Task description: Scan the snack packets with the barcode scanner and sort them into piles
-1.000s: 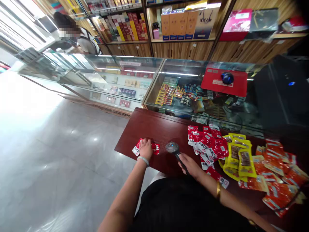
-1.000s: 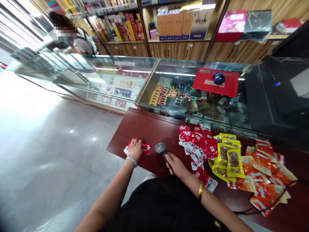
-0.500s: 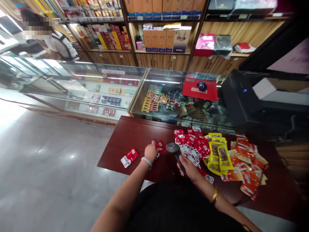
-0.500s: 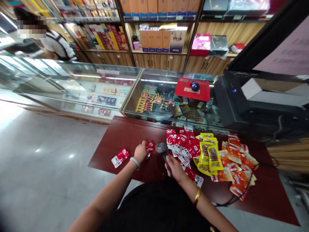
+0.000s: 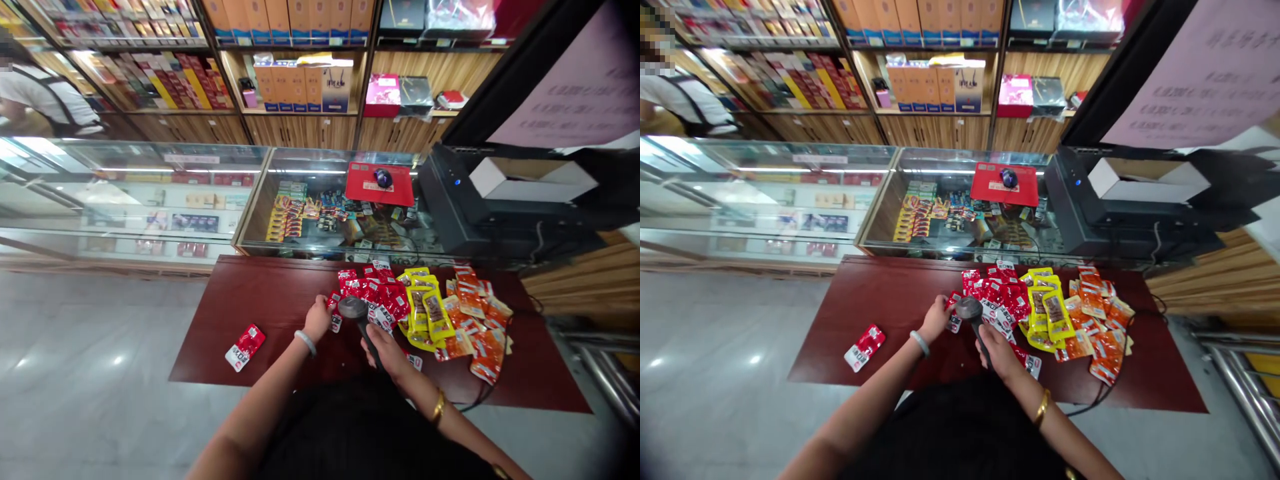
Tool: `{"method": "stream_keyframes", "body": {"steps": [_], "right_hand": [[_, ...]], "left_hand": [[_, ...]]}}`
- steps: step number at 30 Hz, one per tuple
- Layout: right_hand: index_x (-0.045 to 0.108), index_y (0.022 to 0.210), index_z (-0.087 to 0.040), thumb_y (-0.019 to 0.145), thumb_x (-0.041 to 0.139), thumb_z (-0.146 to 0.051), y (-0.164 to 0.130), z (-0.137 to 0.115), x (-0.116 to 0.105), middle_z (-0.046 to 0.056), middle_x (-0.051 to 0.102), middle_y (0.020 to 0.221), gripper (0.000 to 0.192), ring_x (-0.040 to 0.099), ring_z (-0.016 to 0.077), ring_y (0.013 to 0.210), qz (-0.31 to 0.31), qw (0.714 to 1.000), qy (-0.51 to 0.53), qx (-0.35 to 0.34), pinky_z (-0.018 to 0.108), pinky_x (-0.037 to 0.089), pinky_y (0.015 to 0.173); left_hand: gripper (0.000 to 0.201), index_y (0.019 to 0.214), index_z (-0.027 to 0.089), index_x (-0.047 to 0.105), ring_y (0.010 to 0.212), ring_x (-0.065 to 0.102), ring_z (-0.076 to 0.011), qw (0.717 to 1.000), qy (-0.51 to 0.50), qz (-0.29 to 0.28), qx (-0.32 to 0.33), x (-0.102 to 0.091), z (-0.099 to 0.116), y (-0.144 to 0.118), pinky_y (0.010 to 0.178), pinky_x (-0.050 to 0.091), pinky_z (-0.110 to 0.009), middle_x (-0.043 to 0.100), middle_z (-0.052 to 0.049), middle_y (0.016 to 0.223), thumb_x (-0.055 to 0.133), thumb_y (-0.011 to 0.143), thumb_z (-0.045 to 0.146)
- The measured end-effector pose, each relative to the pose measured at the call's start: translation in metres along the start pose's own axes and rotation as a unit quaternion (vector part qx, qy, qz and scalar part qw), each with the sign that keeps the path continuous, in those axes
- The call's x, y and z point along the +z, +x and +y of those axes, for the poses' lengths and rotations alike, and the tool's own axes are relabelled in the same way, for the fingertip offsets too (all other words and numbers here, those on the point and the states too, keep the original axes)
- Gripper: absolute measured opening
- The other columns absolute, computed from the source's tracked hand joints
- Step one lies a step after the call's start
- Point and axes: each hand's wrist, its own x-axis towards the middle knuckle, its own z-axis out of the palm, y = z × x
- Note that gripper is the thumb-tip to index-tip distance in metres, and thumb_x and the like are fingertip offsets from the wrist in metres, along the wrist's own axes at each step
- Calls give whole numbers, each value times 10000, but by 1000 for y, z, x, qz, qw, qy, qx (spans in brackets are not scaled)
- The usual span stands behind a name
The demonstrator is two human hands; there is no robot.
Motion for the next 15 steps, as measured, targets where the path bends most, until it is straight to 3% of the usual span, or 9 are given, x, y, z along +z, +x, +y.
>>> {"method": "stream_keyframes", "body": {"steps": [3,6,8,11,15], "right_hand": [[454,776,-217,842,532,-670,-2,-2,-1,-90,490,552,464,390,47,329,3,1000,10,4,187,282,339],[448,791,-221,839,540,-665,-1,-6,1,-96,475,552,456,384,46,334,-8,999,32,7,181,283,339],[448,802,-222,841,543,-658,1,-9,3,-95,484,564,447,388,45,339,-16,999,40,5,181,288,343],[454,802,-220,832,545,-668,5,-12,7,-86,503,575,458,397,49,342,-27,999,34,1,189,295,346],[470,792,-217,818,548,-685,7,-9,14,-77,508,579,475,414,58,353,-42,999,2,9,198,292,351]], "left_hand": [[231,1071,159,543,894,659,-198,992,-122,-22,14,16,7,5,827,478,-315,702,-105,970,574,854,231],[294,1102,140,594,991,650,-208,958,-267,-63,85,30,19,4,937,476,-354,701,-120,1083,595,811,189],[338,1130,129,618,1062,635,-231,938,-313,-80,124,31,22,3,1002,453,-387,684,-135,1161,617,801,204],[372,1139,140,627,1062,638,-232,953,-274,-58,118,10,7,-1,1004,455,-390,690,-123,1148,658,774,205],[324,1119,178,627,1047,630,-212,992,-96,77,26,-48,-50,-20,981,458,-362,683,-90,1117,637,800,233]]}}
